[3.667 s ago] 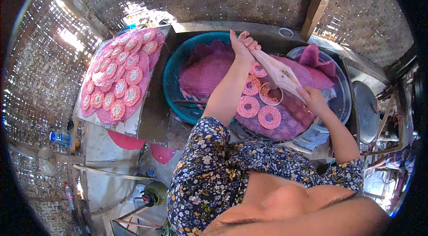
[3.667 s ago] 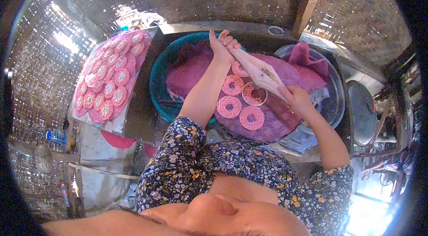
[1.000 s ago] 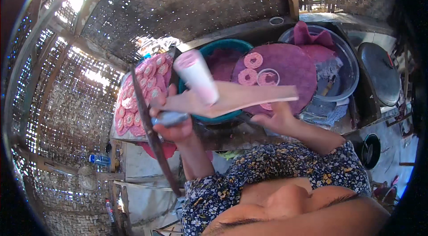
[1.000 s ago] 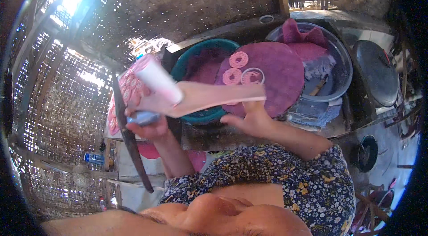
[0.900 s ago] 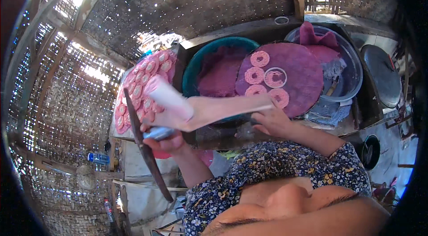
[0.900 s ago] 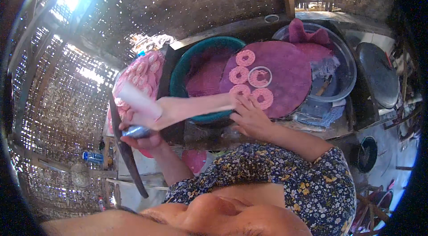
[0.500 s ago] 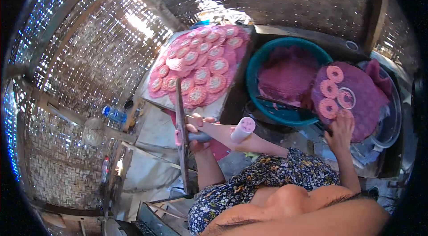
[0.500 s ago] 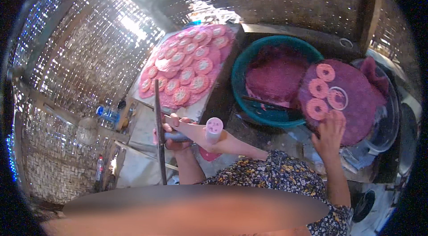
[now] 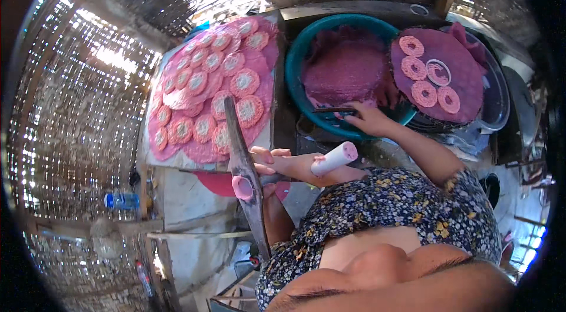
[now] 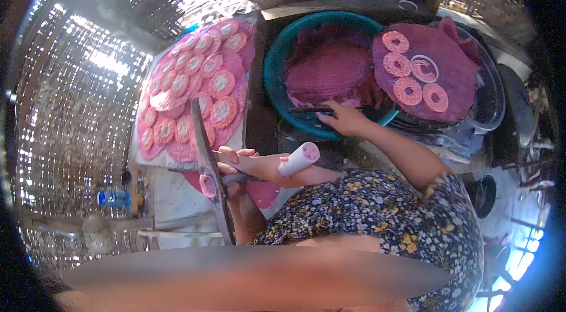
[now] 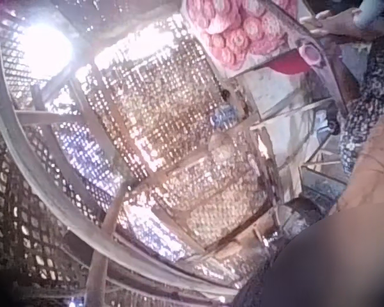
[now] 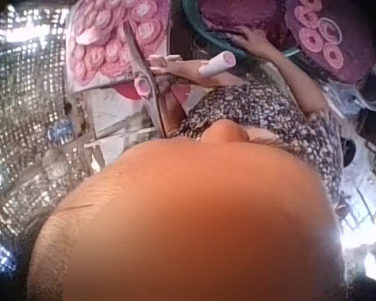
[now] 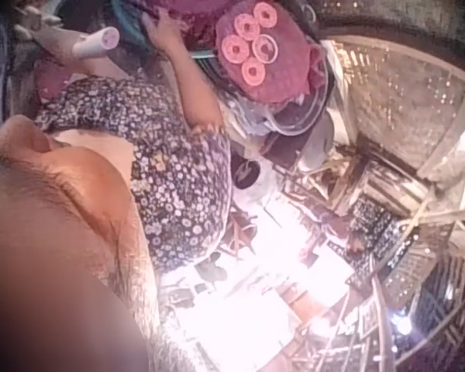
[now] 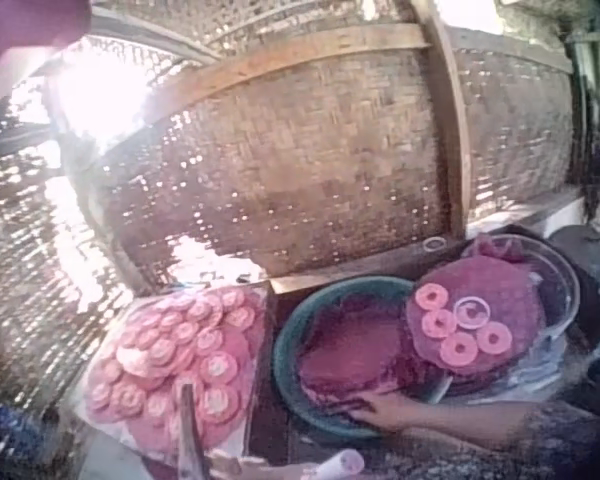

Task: The person uses a wooden press to shape pink batter into circular patterns on a cloth-lined tray. They repeatedly scoop batter from a green basin, fill the press, and release the formed cakes onto the tray.

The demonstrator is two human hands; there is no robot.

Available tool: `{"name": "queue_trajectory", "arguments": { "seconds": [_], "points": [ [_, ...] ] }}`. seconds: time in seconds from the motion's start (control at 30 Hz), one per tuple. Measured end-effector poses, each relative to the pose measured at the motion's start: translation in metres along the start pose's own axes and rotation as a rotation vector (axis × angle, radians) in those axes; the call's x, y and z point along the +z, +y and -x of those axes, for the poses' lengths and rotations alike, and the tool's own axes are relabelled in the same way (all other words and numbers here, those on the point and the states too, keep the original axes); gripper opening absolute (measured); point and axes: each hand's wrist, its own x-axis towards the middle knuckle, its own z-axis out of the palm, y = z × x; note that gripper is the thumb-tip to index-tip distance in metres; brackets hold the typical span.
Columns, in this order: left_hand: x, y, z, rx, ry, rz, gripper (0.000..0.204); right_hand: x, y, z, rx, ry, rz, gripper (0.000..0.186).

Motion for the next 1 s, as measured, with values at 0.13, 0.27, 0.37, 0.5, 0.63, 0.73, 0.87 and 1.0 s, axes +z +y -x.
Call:
{"name": "queue_trajectory", "arguments": {
  "seconds": [0.13, 0.27, 0.37, 0.5, 0.63, 0.73, 0.87, 1.0],
  "points": [
    [-0.005, -0.009, -0.002, 0.061, -0.018, -0.061, 0.032, 0.019, 0.015, -0.049, 0.322, -0.179, -0.073, 0.059],
    [-0.002, -0.008, 0.002, 0.08, 0.011, -0.034, 0.028, 0.014, 0.027, -0.052, 0.31, -0.174, 0.288, 0.064],
    [-0.005, -0.002, -0.005, 0.121, -0.102, 0.0, 0.03, -0.043, 0.01, -0.016, 0.546, -0.186, -0.121, 0.064],
    [0.004, -0.002, -0.01, 0.076, -0.111, 0.051, 0.028, -0.12, -0.032, 0.029, 0.648, -0.337, -0.484, 0.045],
    [0.009, 0.0, -0.007, 0.056, -0.027, 0.034, 0.027, -0.114, -0.006, 0.045, 0.519, -0.302, -0.492, 0.018],
    [0.009, 0.003, -0.006, 0.091, -0.034, -0.02, 0.027, -0.107, 0.013, 0.04, 0.493, -0.241, -0.543, 0.016],
    [0.005, 0.0, -0.01, 0.142, -0.037, -0.014, 0.029, -0.108, 0.029, 0.038, 0.492, -0.233, -0.548, 0.015],
    [-0.01, -0.007, -0.005, 0.225, -0.199, -0.023, 0.07, -0.134, 0.034, 0.045, 0.478, -0.256, -0.543, 0.015]
  ]
}}
